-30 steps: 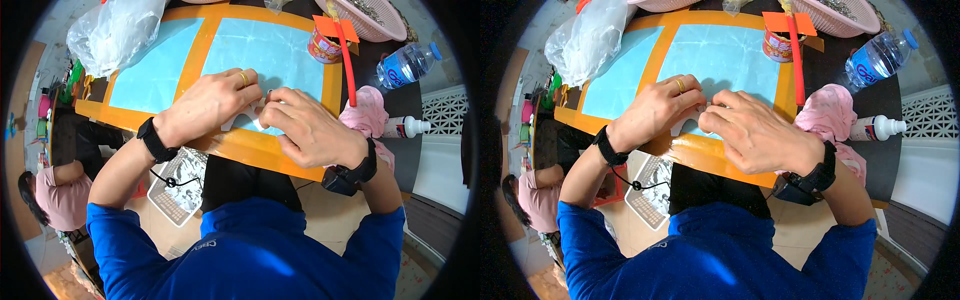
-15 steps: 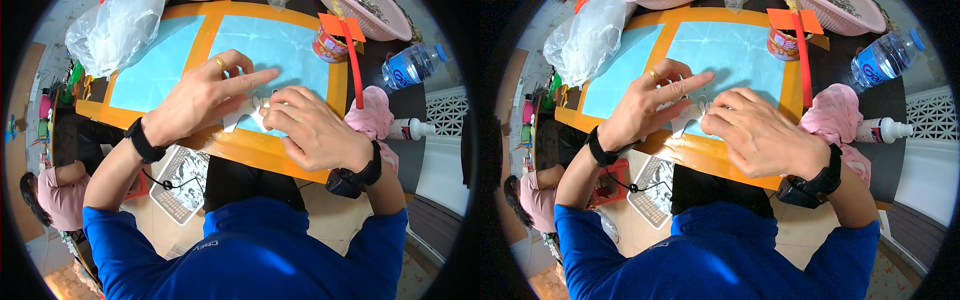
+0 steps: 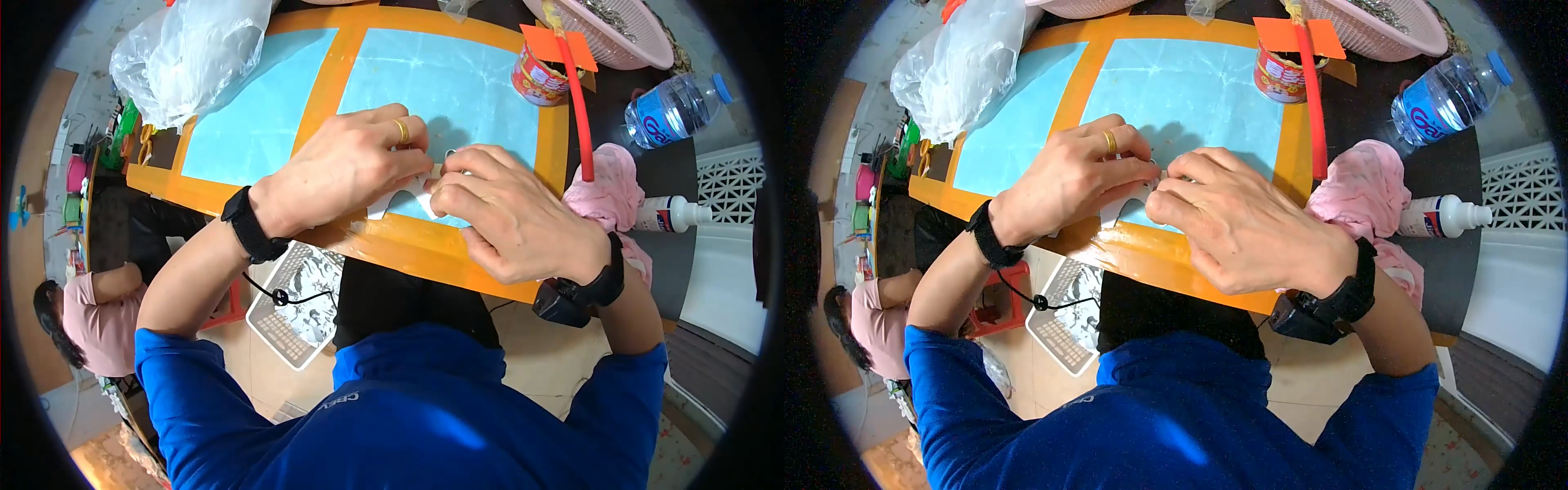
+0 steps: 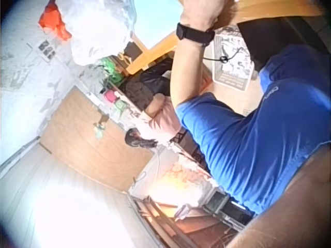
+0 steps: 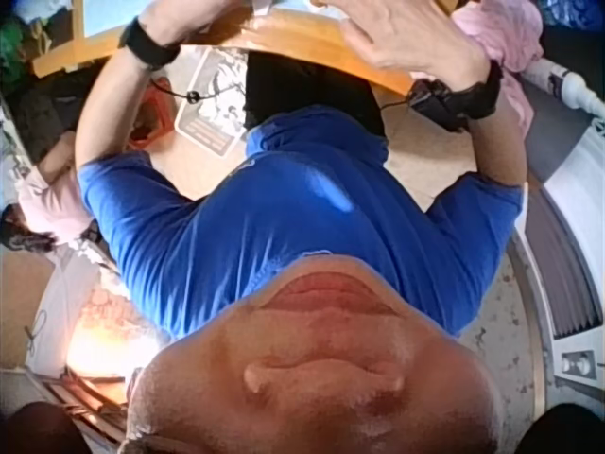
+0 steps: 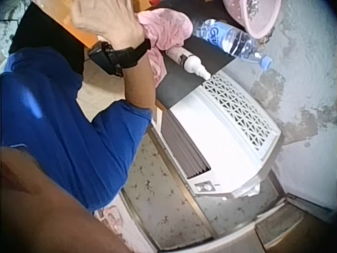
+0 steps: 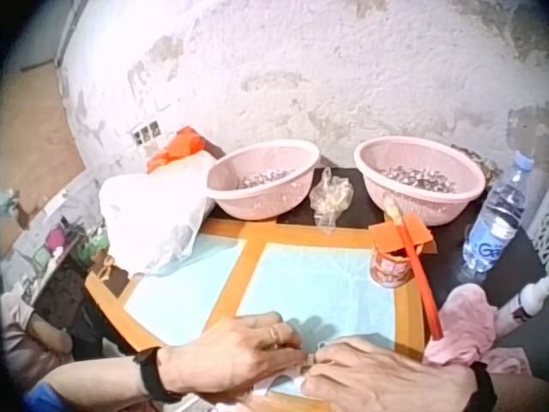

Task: Manually assembling small white components and metal rings for shoe manufacturing.

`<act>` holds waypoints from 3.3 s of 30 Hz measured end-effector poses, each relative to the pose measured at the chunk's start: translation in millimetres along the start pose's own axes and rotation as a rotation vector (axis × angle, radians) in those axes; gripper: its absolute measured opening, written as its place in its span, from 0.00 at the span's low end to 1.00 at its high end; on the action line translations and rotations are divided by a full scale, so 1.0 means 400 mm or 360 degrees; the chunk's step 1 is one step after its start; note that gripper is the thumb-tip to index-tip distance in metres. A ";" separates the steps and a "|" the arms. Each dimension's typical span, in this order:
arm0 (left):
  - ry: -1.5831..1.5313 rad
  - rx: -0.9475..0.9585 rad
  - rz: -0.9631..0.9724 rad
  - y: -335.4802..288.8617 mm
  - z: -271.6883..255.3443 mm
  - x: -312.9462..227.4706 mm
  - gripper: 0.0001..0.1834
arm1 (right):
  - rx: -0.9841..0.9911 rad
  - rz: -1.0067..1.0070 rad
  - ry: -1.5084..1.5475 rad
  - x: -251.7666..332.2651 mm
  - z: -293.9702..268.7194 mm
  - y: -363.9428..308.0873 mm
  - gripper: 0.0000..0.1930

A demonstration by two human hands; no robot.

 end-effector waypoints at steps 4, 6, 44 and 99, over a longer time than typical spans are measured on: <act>0.0094 0.0073 0.0041 0.008 0.008 -0.007 0.10 | -0.0007 0.0000 -0.0008 0.000 0.000 0.000 0.23; 0.0120 0.0109 0.0043 0.011 0.011 -0.008 0.10 | -0.0006 -0.0003 -0.0006 0.001 0.000 0.000 0.23; 0.0316 0.0375 0.0088 -0.085 0.042 -0.091 0.25 | -0.0023 -0.0073 -0.0034 0.011 0.004 0.000 0.24; 0.0461 0.0100 -0.0360 -0.083 0.037 -0.130 0.29 | 0.0088 -0.0007 -0.0111 0.001 0.020 -0.005 0.24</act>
Point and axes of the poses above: each hand's wrist, its own y-axis towards the middle knuckle, its own z-axis out of the palm, x = y × z, the point moved 10 cm from there along y, towards the middle knuckle, and after that the axes turned 15 degrees about z, right-handed, at the moved point
